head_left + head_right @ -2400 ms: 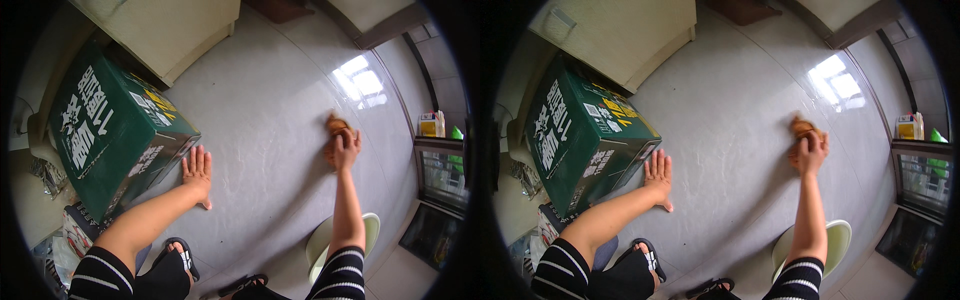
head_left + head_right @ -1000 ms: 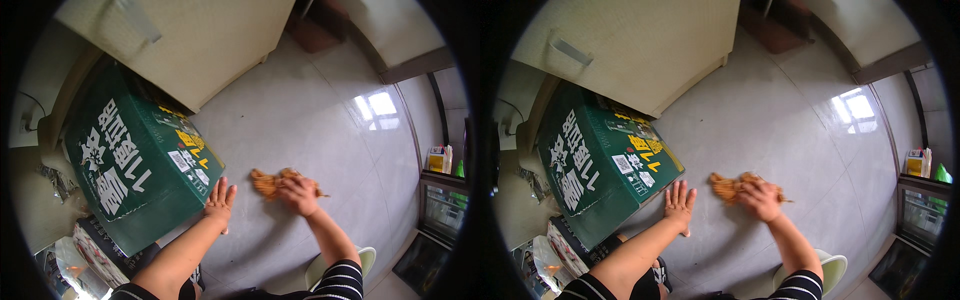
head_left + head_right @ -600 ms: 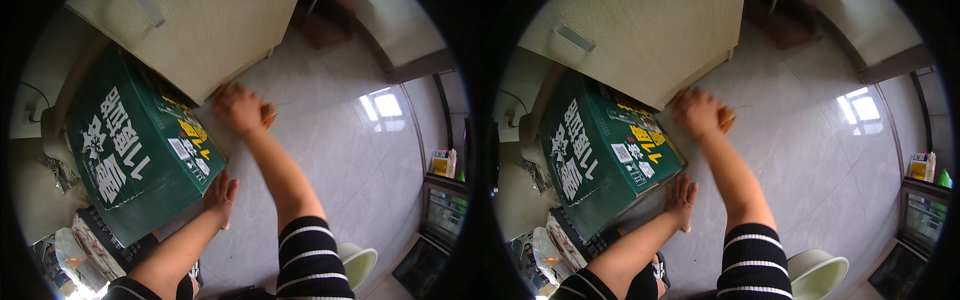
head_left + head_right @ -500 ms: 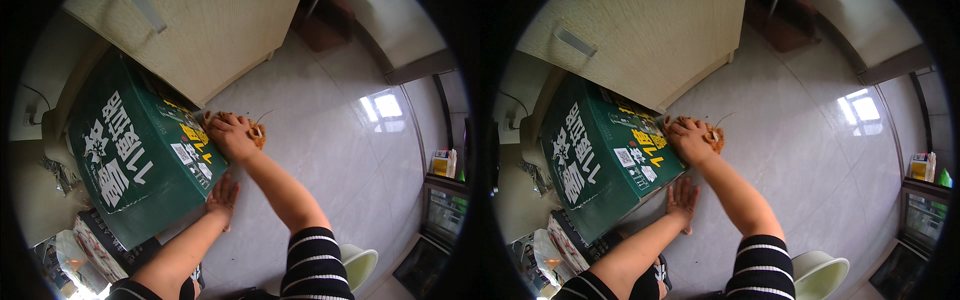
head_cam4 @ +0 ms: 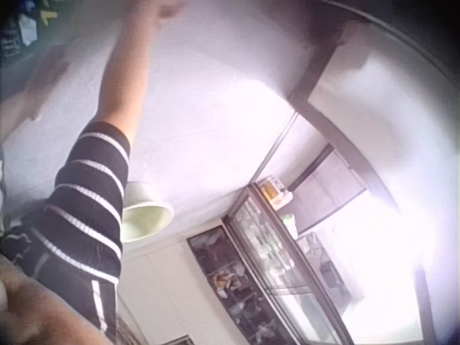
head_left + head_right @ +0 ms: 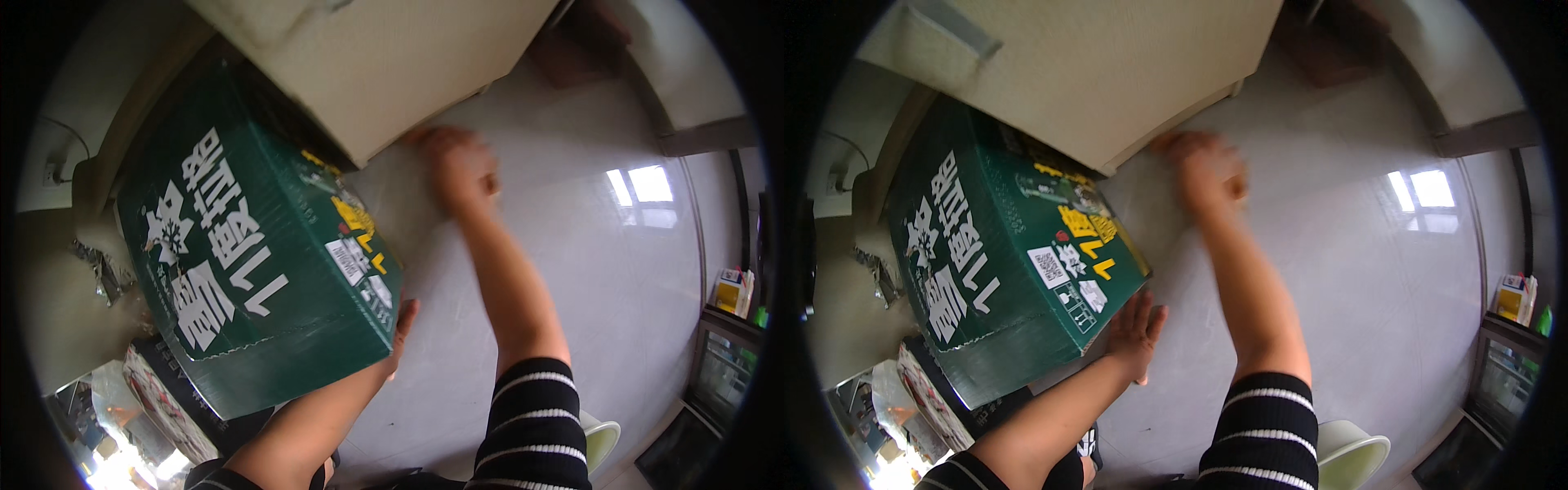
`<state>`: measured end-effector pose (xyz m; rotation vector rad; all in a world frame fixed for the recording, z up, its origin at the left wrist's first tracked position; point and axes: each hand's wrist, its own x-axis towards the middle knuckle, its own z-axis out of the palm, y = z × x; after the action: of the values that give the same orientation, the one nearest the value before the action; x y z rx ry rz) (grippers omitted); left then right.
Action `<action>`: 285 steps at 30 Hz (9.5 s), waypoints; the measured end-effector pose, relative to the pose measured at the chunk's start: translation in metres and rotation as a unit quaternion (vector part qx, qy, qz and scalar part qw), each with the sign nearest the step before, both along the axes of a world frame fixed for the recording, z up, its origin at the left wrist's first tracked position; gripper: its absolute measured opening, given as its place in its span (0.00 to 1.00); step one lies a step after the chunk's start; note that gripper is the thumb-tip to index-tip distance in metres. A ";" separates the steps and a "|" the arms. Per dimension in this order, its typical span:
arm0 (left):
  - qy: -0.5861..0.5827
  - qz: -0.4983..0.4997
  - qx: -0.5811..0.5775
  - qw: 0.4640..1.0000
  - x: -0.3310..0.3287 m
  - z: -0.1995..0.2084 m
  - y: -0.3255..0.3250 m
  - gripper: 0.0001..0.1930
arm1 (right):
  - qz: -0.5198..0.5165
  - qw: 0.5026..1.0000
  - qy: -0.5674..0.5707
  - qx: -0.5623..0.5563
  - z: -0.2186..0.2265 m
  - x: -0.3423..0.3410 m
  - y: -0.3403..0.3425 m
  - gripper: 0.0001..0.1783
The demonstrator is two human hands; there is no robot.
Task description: The person walks from the kitchen to the balcony, picks up a basin of water with a cloth, and returns to the kitchen. They sit on the floor and use the wet cloth to wipe the tiled floor area near the sliding door and a green box.
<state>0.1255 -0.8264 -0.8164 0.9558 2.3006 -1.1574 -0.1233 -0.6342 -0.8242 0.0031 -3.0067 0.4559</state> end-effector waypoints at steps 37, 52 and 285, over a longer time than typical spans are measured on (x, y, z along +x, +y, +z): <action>-0.323 0.288 0.162 0.887 -0.010 0.009 0.011 0.74 | -0.036 0.983 0.023 0.176 0.037 0.027 0.016 0.08; -0.248 0.220 0.226 0.916 0.002 -0.019 -0.009 0.73 | -0.014 0.987 -0.058 0.149 0.032 0.002 -0.021 0.21; -0.154 0.155 0.131 0.967 0.019 0.083 0.031 0.70 | -0.262 0.959 0.059 0.087 0.029 0.467 0.034 0.21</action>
<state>0.1448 -0.7952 -0.7336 0.7621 2.2724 -0.5465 0.3434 -0.6000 -0.7949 -0.7045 -2.7568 0.1291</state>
